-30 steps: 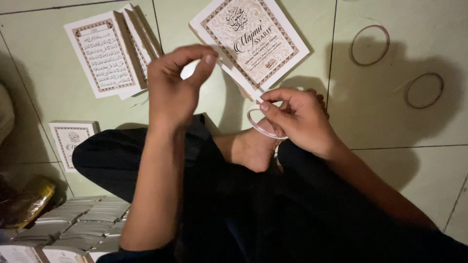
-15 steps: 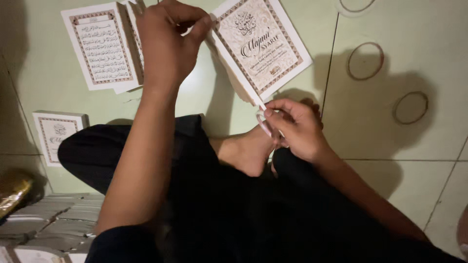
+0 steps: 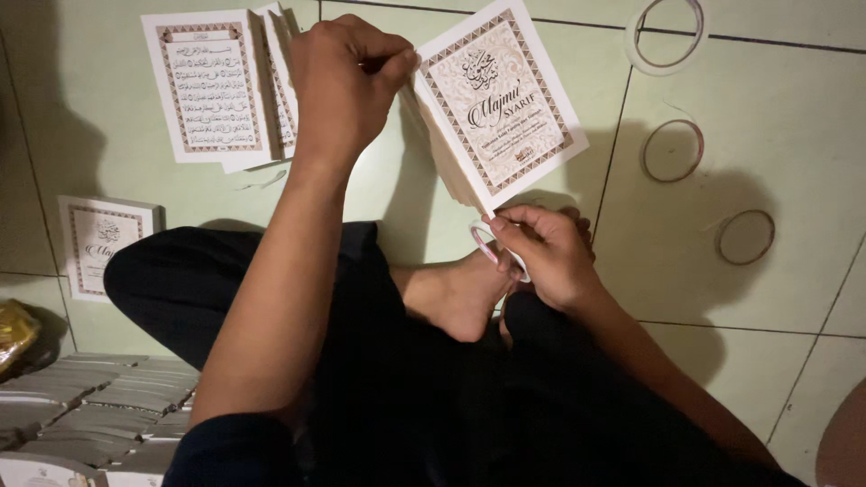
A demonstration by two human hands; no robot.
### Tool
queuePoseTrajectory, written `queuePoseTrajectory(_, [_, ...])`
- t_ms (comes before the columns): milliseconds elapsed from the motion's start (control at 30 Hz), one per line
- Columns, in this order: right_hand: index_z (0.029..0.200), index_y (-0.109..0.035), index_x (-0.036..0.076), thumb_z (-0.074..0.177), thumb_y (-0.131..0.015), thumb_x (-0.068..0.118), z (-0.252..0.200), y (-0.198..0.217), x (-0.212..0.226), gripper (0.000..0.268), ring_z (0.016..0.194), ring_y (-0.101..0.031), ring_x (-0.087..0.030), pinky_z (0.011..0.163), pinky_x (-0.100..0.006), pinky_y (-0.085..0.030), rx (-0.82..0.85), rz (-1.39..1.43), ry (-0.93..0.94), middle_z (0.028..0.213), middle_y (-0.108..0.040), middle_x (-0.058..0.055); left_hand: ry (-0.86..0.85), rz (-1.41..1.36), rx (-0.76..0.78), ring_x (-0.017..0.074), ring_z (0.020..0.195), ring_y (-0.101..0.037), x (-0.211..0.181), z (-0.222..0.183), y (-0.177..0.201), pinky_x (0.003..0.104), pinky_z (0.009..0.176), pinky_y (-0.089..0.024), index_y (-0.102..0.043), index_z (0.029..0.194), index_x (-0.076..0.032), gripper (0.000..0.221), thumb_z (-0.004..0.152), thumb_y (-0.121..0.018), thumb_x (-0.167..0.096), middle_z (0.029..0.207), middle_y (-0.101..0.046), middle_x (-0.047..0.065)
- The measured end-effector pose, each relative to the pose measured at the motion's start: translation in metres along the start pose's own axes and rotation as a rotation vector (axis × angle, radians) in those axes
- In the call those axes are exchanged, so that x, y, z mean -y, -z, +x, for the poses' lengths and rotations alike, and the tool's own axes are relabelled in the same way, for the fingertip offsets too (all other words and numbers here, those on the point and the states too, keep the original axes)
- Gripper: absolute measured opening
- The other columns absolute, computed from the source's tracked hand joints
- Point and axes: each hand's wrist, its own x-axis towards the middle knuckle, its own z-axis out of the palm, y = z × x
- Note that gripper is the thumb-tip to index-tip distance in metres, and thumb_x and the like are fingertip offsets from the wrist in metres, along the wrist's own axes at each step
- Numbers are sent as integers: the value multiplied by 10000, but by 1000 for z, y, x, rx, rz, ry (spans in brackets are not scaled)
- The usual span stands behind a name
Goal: The person applies adhesive tape to the edges of printed booklets by hand, picking up booklets from stacks on the floor and placing them into new organized piles.
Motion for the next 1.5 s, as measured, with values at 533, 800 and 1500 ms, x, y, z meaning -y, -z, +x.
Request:
queuePoseTrajectory(533, [961,-684,31,984,-663,155,2,-5,-3,128,403,-430,-109,351,-232,-274,-14,87,7,541,-553,-92,130,-298,60,43,742,-625,16,-6,-12,249,665,-492,-640,791,-115,255,932,-788,38,765,-643,-51])
queuePoseTrajectory(800, [965,-693,32,988,-664,140,10,-8,-12,114,476,-481,-80,426,-208,-327,-20,104,56,607,-610,-92,123,-289,12,33,743,-580,19,-9,-16,250,663,-481,-619,792,-112,259,953,-775,19,753,-616,-46])
queuePoseTrajectory(1500, [923,-680,-54,935,-615,178,35,3,-14,241,446,-360,-51,372,-164,-258,290,501,-325,609,-510,-45,191,521,484,340,900,-707,-74,-68,-3,406,498,-487,-146,1675,-74,1204,901,-817,-707,1732,-9,15])
